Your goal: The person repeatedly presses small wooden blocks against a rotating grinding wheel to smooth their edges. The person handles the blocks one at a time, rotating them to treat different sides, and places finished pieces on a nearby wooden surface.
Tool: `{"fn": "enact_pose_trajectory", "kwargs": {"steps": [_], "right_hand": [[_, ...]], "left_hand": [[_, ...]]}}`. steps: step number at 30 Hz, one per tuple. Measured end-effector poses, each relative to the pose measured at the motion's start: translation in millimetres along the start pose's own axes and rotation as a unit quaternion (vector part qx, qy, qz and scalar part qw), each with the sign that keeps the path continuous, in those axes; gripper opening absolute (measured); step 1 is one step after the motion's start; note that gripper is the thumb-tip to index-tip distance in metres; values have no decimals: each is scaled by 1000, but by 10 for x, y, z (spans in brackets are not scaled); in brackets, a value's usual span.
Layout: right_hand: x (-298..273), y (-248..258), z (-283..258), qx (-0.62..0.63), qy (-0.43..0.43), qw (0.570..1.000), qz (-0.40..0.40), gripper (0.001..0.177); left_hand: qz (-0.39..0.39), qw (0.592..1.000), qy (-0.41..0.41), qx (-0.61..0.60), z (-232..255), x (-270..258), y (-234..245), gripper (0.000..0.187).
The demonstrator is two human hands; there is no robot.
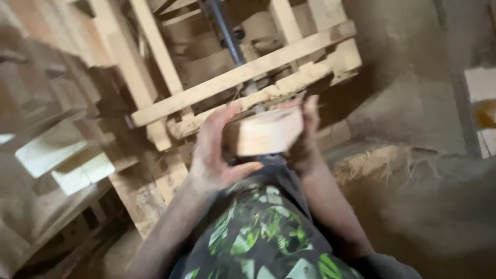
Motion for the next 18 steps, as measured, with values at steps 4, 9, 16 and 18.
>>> {"fn": "enact_pose_trajectory", "kwargs": {"steps": [4,9,16,18], "right_hand": [[-20,-248,-269,255,19,961,-107,48],[-220,52,-548,45,85,995,-41,53],[108,722,-539,-148,116,982,37,75],[276,790,-296,-114,106,988,-4,74]], "left_hand": [[-28,967,5,-252,-207,332,-485,97],[-123,944,99,-290,-659,192,-1257,74],[-94,983,-17,-158,-1254,196,-1884,66],[-125,954,64,-264,-1486,96,-1882,62]]}}
Point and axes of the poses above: each hand's wrist, its own x-axis towards the middle knuckle, its own y-axis out of the back of the hand, z = x × y, the point moved 7 cm from there along x, towards the middle knuckle, and after that the axes turned 3 degrees about y, right-handed, at the moved point
